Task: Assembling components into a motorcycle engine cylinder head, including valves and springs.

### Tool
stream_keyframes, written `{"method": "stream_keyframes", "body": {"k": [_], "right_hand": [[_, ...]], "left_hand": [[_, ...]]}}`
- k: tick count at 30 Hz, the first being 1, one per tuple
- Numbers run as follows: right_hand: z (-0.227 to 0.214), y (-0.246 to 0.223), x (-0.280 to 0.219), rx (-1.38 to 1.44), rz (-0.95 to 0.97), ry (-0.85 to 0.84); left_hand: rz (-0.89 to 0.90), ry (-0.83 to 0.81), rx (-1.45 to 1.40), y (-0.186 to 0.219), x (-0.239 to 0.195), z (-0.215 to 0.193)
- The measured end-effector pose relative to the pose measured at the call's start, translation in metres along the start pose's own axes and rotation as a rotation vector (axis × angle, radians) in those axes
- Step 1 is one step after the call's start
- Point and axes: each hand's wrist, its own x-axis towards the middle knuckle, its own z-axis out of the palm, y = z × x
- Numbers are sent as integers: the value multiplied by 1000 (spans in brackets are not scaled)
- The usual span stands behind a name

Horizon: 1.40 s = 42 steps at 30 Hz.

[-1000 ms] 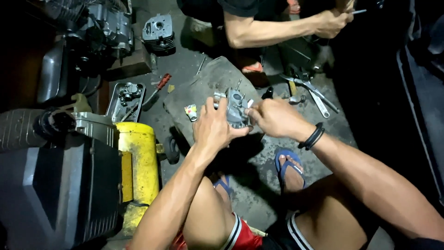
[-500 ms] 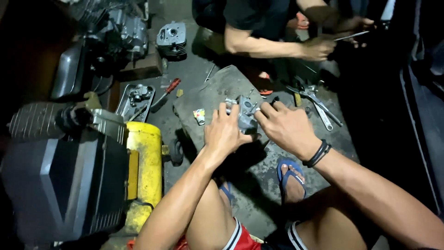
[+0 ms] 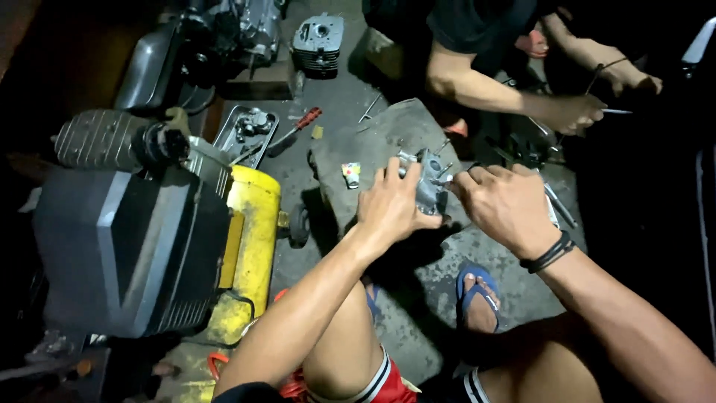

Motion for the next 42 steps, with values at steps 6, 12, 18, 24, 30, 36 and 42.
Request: {"method": "stream_keyframes", "body": {"k": [6,12,18,24,30,36,42], "right_hand": [[15,6,5,640,481,-474],[4,3,3,734,525,-489],[-6,6,-1,76,50,233],[6,12,1,-3,-84,335],[15,8,-1,21,-43,316],[14,0,-3,400,320,-219],[9,-1,5,831,567,-486]], "left_hand": [[46,77,4,0,0,5],[48,108,52,-6,6,14],[42,49,87,-7,4,12],[69,103,40,-5,1,6],[71,125,59,-8,3,13],[96,129,69,-4,3,6],[95,148,89,-4,3,8]]}}
